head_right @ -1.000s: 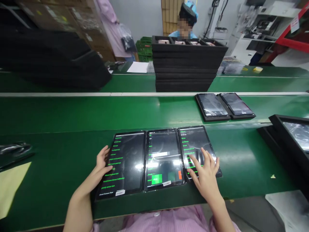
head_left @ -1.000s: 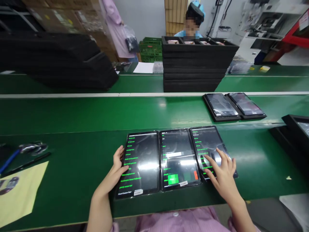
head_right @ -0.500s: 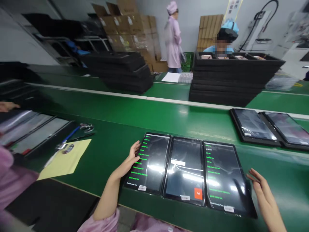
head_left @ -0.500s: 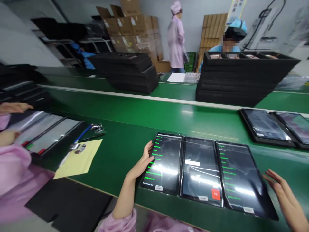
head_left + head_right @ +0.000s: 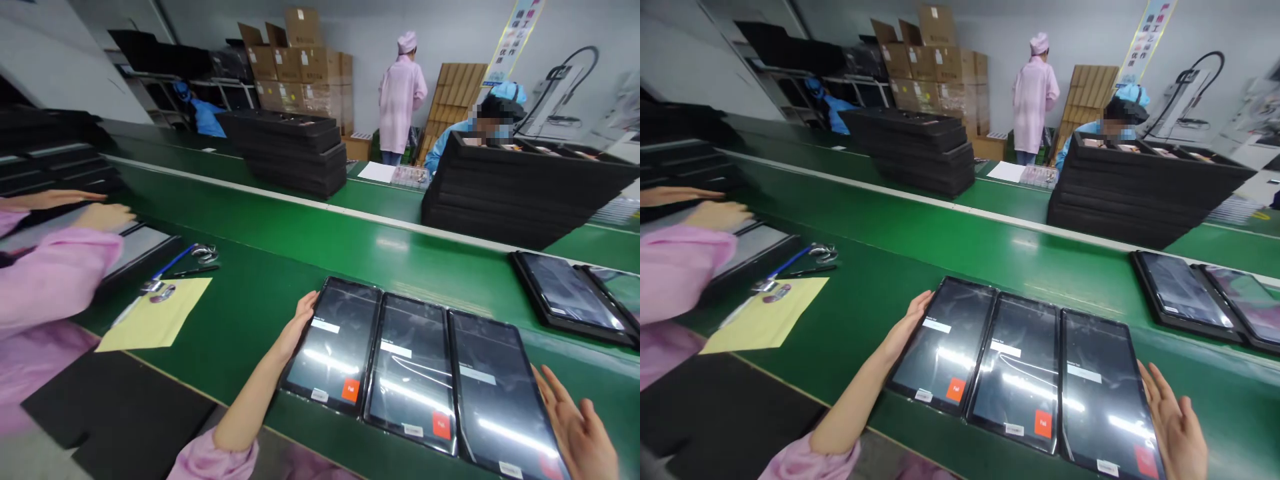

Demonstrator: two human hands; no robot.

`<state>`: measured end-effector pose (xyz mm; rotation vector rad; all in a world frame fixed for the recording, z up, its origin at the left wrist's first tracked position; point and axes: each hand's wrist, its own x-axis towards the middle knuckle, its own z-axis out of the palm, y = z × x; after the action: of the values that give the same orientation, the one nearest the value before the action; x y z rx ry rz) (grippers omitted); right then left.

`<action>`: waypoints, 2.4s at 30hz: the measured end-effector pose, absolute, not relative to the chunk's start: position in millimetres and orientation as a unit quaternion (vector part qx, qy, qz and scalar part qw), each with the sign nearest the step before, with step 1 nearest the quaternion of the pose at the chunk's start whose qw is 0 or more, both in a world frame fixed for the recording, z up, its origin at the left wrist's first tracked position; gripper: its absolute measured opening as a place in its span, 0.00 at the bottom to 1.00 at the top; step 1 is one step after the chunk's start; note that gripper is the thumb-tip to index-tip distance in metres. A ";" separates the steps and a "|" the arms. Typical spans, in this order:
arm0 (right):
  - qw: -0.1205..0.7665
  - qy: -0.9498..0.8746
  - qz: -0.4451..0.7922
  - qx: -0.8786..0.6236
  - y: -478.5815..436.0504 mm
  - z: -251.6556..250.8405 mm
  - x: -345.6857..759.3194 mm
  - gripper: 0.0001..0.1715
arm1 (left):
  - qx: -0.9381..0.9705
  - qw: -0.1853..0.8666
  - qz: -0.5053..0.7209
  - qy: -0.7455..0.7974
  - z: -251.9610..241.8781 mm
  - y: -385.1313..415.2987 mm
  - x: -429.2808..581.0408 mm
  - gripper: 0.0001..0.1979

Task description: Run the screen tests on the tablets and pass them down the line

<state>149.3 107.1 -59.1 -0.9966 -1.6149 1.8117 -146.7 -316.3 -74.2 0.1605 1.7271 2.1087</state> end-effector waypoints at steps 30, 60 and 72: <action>0.164 -0.983 0.045 -0.076 -66.2 -17.5 61.2 0.19 | 0.100 0.107 0.800 0.581 -73.3 -253.6 -275.2 0.24; -0.070 -0.996 0.048 -0.021 92.5 68.6 66.6 0.13 | 0.614 0.072 0.047 0.784 40.1 -244.0 -162.4 0.23; -0.005 -0.989 0.098 0.107 37.6 32.1 10.1 0.24 | 0.634 0.090 0.065 0.766 27.7 -229.3 -152.9 0.34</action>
<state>10.1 37.6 32.1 0.3384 -3.1179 0.3099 -152.9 -229.3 27.7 1.8836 2.2756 0.1942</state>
